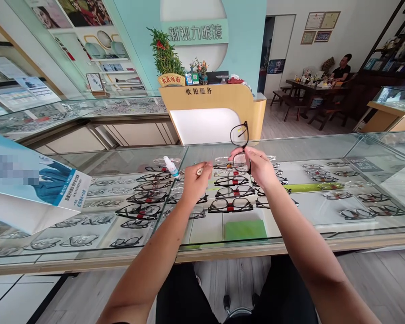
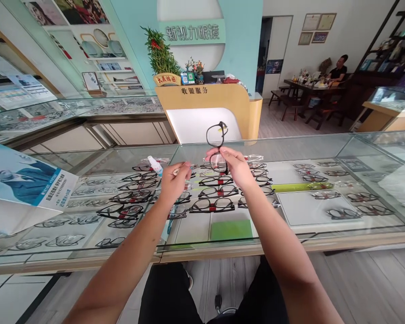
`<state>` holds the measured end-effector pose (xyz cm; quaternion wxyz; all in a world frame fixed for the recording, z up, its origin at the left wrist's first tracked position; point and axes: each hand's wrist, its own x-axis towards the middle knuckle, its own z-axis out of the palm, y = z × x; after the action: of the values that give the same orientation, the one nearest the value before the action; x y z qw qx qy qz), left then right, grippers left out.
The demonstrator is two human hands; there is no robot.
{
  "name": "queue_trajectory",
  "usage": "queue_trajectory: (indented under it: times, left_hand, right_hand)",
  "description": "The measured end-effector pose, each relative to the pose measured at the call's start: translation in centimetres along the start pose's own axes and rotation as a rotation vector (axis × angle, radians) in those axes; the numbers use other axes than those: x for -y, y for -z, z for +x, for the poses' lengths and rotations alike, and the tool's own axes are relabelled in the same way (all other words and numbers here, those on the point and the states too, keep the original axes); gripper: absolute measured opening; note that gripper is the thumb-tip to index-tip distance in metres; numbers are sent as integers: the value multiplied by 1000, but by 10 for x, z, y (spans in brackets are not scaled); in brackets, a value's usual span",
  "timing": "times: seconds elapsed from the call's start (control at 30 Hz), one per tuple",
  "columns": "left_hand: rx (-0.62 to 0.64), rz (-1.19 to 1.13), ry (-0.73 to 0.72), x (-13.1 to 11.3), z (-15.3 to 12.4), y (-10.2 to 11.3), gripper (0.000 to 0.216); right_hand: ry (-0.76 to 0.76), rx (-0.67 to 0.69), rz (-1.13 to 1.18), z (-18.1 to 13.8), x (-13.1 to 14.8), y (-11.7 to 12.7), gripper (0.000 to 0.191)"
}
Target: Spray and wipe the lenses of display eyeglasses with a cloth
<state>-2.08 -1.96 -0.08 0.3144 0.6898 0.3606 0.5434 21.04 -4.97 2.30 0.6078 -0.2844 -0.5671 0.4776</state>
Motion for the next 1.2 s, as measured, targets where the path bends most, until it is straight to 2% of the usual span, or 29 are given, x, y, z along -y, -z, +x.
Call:
queue_trajectory:
  times: [0.13,0.23,0.33,0.43,0.57,0.77,0.87,0.93,1.0,1.1,1.2]
  left_hand:
    - [-36,231,-193,-20,17,3,45]
    - [-30,338,-411,-29,35,3,30]
    - [-38,429,-563,-25,45,-1,67]
    - [-85,446,-590,-9,42,-5,81]
    - [-26,423,-524,8,28,-6,81]
    - [5,389,-479,9,20,-9,76]
    - [17,389,-486,7,19,-12,71]
    - [6,393,-471,7,17,-13,71]
    - [-51,394,-444,7,16,-13,73]
    - [-216,377,-431,9,15,-13,74]
    - [-370,351,-425,12,17,-13,74]
  right_hand:
    - [13,66,-32,2,4,11,48]
    - [18,122,-44,1,9,14,45]
    - [-10,211,-99,0,16,15,44]
    - [-66,289,-172,-1,22,16,43]
    - [-120,386,-247,-2,27,20,41]
    - [-154,414,-287,-2,28,22,38]
    - [-147,374,-306,-4,27,22,36]
    - [-92,272,-352,-5,25,22,37]
    - [52,84,-429,-7,22,22,35]
    - [365,-196,-619,-10,15,20,30]
    - [544,-285,-832,-11,5,14,51]
